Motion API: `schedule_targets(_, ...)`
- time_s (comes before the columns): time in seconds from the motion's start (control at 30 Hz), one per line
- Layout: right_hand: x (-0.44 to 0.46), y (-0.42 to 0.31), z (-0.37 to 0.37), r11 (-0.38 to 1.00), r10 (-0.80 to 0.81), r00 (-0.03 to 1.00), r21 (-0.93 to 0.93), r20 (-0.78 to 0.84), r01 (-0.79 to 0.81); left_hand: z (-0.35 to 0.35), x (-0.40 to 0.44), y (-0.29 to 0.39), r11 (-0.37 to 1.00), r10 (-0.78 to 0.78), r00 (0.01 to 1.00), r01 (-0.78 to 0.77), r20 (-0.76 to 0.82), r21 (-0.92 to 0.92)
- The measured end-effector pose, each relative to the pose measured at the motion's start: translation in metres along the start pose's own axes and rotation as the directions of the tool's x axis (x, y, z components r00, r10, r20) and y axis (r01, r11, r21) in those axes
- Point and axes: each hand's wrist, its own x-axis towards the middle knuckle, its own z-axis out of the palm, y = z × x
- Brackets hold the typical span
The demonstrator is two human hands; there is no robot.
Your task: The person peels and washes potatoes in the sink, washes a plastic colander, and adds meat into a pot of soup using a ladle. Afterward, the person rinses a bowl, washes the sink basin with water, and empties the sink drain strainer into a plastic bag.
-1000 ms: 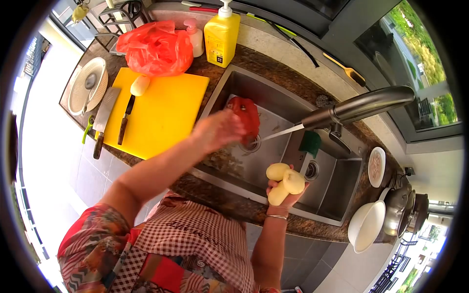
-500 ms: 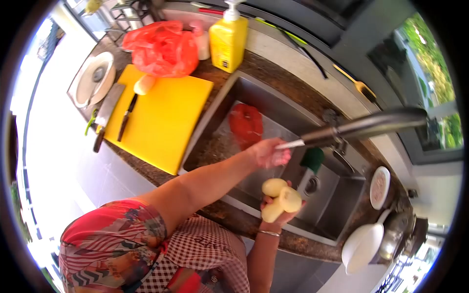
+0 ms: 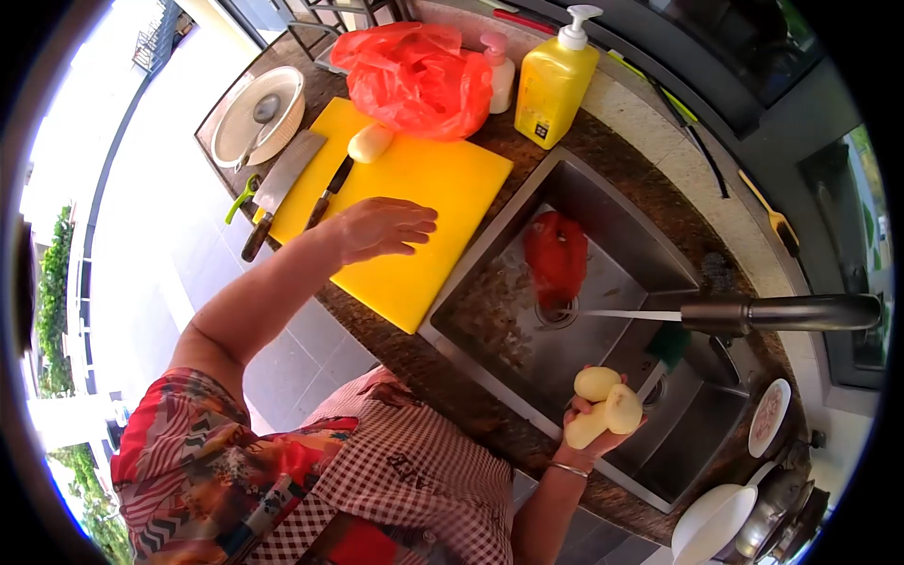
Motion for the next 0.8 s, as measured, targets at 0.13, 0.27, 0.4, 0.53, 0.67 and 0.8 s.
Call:
schedule_targets(0.13, 0.002, 0.002, 0.003, 1.000, -0.001, 0.999, -0.013, 0.033, 0.002, -0.042, -0.032, -0.014, 0.851, 0.334, 0.922, -0.203, -0.199, 0.485)
schedule_targets(0.27, 0.004, 0.000, -0.002, 0.998, 0.024, 0.993, 0.047, 0.117, -0.029, -0.083, -0.007, -0.110, 0.333, 0.753, 0.642, -0.182, -0.144, 0.925)
schedule_targets(0.4, 0.003, -0.002, -0.004, 0.998, 0.041, 0.992, 0.049, 0.122, -0.047, -0.019, 0.010, -0.125, 0.011, 0.818, 0.575, -0.056, 0.024, 0.998)
schedule_targets(0.53, 0.005, 0.000, -0.001, 0.998, 0.054, 0.994, 0.012, 0.099, -0.055, 0.087, 0.013, -0.132, 0.085, 0.738, 0.501, -0.734, 0.452, 0.674)
schedule_targets(0.67, 0.005, 0.000, -0.004, 0.999, 0.019, 0.997, -0.027, 0.070, -0.017, 0.073, 0.019, -0.090, 0.090, 0.894, 0.383, -0.664, 0.234, 0.742)
schedule_targets(0.8, 0.004, 0.002, 0.001, 1.000, -0.008, 0.999, -0.011, 0.044, 0.008, -0.047, 0.076, -0.073, 0.112, 0.954, 0.297, -0.437, 0.026, 0.892)
